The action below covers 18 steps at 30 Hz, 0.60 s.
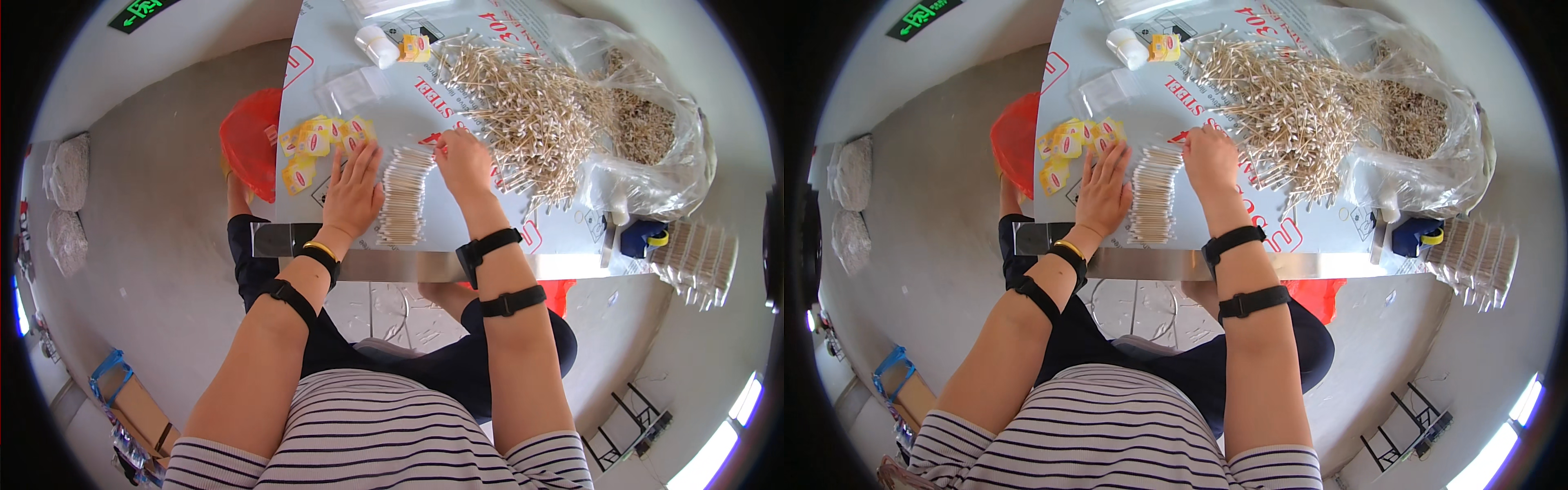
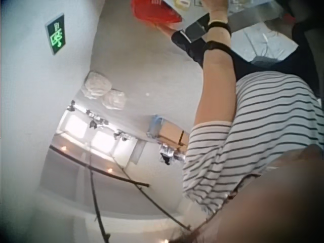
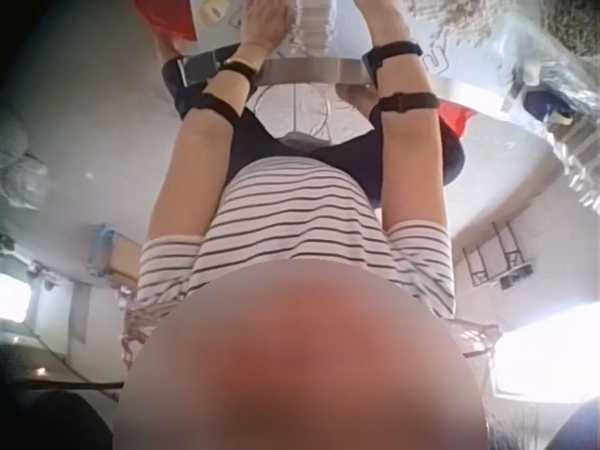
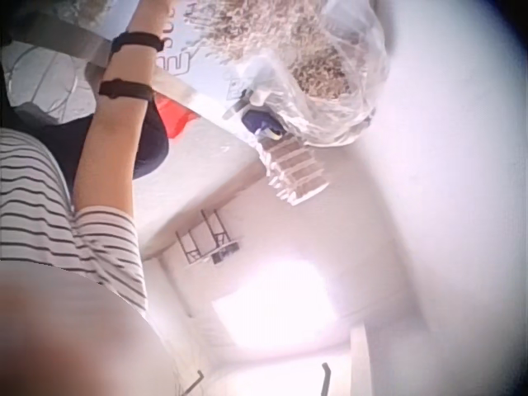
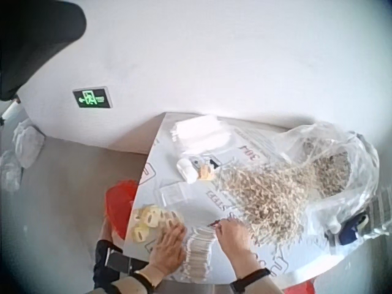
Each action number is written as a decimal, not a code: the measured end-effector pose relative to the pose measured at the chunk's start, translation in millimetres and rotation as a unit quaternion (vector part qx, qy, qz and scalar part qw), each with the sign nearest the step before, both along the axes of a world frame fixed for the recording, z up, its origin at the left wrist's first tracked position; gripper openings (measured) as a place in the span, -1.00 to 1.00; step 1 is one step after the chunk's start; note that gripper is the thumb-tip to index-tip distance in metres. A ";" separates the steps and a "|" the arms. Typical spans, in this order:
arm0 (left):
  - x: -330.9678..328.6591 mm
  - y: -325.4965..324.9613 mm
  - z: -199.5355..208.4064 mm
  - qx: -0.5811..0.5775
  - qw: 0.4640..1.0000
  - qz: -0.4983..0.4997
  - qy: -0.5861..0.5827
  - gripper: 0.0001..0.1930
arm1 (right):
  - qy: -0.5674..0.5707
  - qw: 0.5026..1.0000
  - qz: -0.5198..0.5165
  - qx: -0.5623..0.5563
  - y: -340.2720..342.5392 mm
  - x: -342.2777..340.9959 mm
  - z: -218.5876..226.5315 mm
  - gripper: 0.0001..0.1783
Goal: Arranging and sorting cotton swabs on a workstation.
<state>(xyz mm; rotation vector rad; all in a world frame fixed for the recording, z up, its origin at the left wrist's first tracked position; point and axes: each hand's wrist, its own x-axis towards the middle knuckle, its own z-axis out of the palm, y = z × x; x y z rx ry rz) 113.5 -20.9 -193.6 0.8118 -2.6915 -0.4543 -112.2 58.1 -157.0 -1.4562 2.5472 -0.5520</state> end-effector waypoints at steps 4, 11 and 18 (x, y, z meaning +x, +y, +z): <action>2.7 -0.9 1.9 -0.001 1.000 0.003 -0.016 -0.36 | -0.006 0.999 -0.013 -0.031 -8.5 -9.6 -0.7 -0.97; -1.2 1.2 -2.7 -0.020 0.998 0.001 -0.053 -0.35 | 0.164 0.986 0.012 -0.009 -16.0 -89.5 3.3 -0.80; 1.5 -0.9 -2.3 -0.019 0.999 0.006 -0.047 -0.34 | 0.145 0.978 0.140 0.059 -55.4 -81.1 3.2 -0.90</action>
